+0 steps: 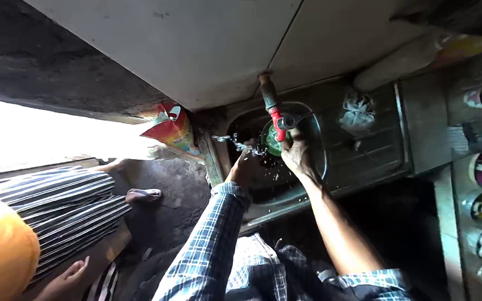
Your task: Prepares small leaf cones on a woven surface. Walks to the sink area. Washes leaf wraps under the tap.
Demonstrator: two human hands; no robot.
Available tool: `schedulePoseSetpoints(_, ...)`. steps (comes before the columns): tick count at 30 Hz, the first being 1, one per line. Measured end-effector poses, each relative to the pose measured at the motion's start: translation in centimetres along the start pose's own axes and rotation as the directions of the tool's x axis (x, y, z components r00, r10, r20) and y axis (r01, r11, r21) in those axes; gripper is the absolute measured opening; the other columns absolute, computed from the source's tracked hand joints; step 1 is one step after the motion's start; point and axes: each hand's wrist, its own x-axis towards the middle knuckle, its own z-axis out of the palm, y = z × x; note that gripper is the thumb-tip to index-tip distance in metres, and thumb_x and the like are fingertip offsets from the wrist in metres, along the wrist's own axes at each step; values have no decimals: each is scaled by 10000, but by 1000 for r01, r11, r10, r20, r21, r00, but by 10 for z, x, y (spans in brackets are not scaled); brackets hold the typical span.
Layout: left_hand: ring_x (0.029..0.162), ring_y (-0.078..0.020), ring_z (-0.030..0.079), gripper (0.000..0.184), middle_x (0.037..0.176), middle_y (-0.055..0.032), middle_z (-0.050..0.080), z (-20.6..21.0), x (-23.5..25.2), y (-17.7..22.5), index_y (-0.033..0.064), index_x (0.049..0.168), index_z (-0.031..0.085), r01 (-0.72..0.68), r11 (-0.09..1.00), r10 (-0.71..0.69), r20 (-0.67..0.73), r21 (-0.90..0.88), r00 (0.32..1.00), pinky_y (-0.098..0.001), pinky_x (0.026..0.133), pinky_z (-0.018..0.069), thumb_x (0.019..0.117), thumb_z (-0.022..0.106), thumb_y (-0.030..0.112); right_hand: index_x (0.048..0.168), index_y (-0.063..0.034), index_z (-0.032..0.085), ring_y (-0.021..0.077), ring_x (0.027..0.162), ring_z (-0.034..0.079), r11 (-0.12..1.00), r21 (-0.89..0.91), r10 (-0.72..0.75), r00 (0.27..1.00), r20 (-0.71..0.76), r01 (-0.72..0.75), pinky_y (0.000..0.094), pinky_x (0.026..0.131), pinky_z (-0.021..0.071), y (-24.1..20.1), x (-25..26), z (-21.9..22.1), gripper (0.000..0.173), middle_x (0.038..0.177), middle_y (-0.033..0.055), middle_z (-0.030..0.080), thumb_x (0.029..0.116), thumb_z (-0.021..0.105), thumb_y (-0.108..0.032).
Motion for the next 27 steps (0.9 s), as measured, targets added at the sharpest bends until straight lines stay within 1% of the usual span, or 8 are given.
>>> schedulePoseSetpoints(2, 1213, -193, 602, 417, 1355, -101, 617, -1, 18, -12, 115, 1423, 545, -35, 999, 35, 18, 21, 999, -402, 1017, 517, 1011, 607, 122, 1428, -178, 568, 380, 974, 706, 999, 38, 30, 1000, -8, -30, 596, 807, 570, 2, 1, 2, 402, 1181, 193, 702, 1026, 583, -180)
schedulePoseSetpoints(6, 770, -200, 609, 383, 983, -118, 649, 5, 42, -13, 73, 1291, 578, 179, 954, -222, -163, -240, 961, -397, 654, 536, 961, 649, 253, 1422, -115, 558, 394, 1082, 682, 980, 174, 95, 995, 43, -101, 580, 902, 555, 0, -1, 13, 391, 1275, 210, 669, 1032, 576, -127)
schedulePoseSetpoints(9, 929, -276, 689, 536, 1160, -154, 671, -5, 43, -15, 118, 1388, 533, 127, 953, -173, -150, -274, 973, -467, 753, 608, 885, 717, 115, 1400, -53, 555, 360, 1150, 665, 946, 300, 127, 992, 7, -123, 527, 976, 541, 10, 5, 34, 370, 1320, 214, 648, 1031, 565, -74)
schedulePoseSetpoints(13, 910, -181, 627, 439, 1128, -75, 651, -18, 23, -6, 172, 1363, 547, 90, 955, -108, -50, -283, 993, -392, 734, 546, 935, 561, 77, 1430, -77, 544, 343, 1294, 577, 813, 559, 182, 983, 21, -163, 510, 1055, 489, 30, -3, 60, 394, 1455, 179, 567, 1037, 565, -87)
schedulePoseSetpoints(17, 1029, -261, 672, 386, 1169, -101, 682, -19, 16, 1, 153, 1351, 555, 124, 862, -72, 124, -492, 990, -520, 861, 578, 1054, 430, 365, 1434, -88, 569, 284, 1281, 591, 748, 638, 139, 983, 118, -183, 486, 1061, 499, 30, -13, 71, 400, 1425, 152, 598, 1038, 597, -139)
schedulePoseSetpoints(22, 1116, -207, 677, 589, 1255, -110, 681, -31, 22, -11, 97, 1448, 507, -13, 992, 22, -66, 122, 998, -427, 969, 577, 929, 757, 219, 1325, 55, 630, 274, 1273, 608, 774, 633, -84, 993, 79, 15, 416, 1117, 467, 33, -13, 90, 375, 1350, 220, 638, 955, 630, -4)
schedulePoseSetpoints(25, 1093, -321, 679, 550, 1230, -171, 677, -39, 0, 22, 63, 1425, 510, -151, 702, 261, -53, 696, 964, -561, 925, 553, 933, 715, 201, 1434, -91, 581, 281, 1281, 608, 804, 517, 185, 949, 254, -295, 483, 1085, 492, 41, -33, 56, 408, 1416, 146, 618, 1041, 595, -198)
schedulePoseSetpoints(27, 1163, -337, 663, 562, 1328, -144, 650, -42, -13, 33, 110, 1418, 565, -234, 438, 410, 38, 868, 911, -589, 931, 547, 878, 721, 127, 1473, 6, 518, 383, 1399, 490, 811, 378, 325, 880, 345, -448, 555, 1168, 367, 53, -27, 53, 437, 1499, 241, 522, 1097, 499, -215)
